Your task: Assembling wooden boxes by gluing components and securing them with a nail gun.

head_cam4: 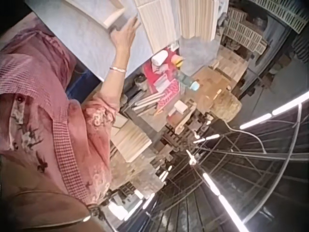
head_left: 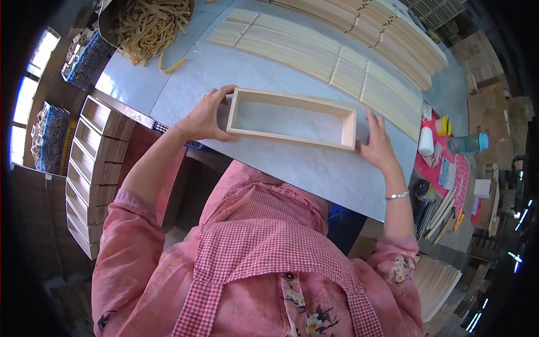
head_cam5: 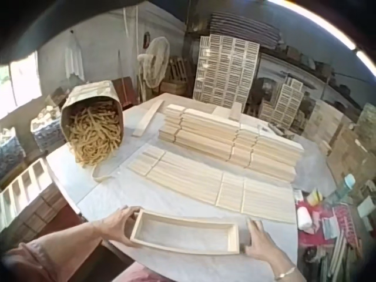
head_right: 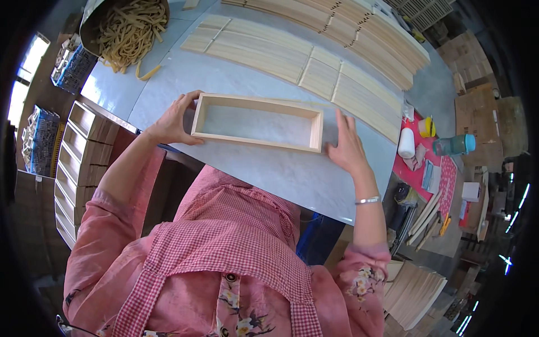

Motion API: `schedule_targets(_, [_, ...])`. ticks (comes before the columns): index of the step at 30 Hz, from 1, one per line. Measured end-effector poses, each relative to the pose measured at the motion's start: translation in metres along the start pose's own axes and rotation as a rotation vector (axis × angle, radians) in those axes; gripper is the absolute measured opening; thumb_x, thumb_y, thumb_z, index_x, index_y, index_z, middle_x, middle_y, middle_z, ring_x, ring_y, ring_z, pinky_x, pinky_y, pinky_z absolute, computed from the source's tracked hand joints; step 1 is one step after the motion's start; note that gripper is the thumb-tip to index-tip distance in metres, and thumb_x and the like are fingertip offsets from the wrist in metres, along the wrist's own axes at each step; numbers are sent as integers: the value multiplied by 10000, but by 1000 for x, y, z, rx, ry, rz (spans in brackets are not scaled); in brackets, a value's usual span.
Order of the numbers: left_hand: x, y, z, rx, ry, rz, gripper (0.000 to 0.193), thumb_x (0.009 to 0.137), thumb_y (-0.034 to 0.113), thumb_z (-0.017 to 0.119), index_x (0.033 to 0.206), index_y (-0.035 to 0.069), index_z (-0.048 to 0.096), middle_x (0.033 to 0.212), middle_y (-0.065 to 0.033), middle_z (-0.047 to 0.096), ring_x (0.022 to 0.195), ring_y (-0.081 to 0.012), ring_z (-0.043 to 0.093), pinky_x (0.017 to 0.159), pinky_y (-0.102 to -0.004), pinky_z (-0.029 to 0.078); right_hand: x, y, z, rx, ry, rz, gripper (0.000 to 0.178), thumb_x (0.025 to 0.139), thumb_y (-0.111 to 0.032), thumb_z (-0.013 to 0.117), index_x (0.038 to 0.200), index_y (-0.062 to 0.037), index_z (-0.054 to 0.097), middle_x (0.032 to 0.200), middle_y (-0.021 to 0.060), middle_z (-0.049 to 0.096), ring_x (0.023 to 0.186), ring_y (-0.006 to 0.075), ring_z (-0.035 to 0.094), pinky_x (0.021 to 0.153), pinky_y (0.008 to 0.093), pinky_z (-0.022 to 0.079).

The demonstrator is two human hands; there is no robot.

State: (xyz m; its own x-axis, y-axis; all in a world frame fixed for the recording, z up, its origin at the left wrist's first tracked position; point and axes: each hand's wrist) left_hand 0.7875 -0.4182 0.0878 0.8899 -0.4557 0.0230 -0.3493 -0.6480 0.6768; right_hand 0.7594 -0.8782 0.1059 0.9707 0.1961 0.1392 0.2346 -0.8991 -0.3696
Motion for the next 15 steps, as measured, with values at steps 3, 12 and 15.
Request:
schedule_targets(3, [1, 0, 0, 2, -7, -13, 1120, 520, 332, 940, 1465, 66, 399, 1261, -148, 547, 1114, -298, 551, 1024, -420, 427, 4, 0, 6, 102, -121, 16, 631, 769, 59, 648, 1382, 31, 500, 1188, 149, 560, 945, 276, 602, 838, 325, 514])
schedule_targets(12, [-5, -1, -1, 273, 36, 145, 859, 693, 252, 825, 1430, 48, 434, 1344, -131, 560, 1151, -297, 545, 1036, -405, 430, -46, -23, 44, 642, 216, 16, 431, 814, 85, 654, 1237, 26, 596, 1108, 88, 594, 980, 214, 603, 885, 306, 501])
schedule_targets(15, [-12, 3, -14, -346, 26, -67, 626, 791, 179, 739, 1351, 21, 508, 1266, -140, 618, 1052, -290, 596, 925, -367, 491, -52, -25, 44, 522, 221, 46, 394, 836, 78, 642, 1224, 23, 602, 1100, 88, 606, 969, 218, 609, 892, 310, 502])
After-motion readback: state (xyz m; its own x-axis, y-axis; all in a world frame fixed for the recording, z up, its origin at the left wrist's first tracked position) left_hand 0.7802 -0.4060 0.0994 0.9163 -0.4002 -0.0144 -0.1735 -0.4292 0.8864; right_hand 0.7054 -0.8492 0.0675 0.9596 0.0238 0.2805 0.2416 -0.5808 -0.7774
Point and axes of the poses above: each hand's wrist, its own x-axis towards the middle knuckle, its own z-axis out of the palm, y = z × x
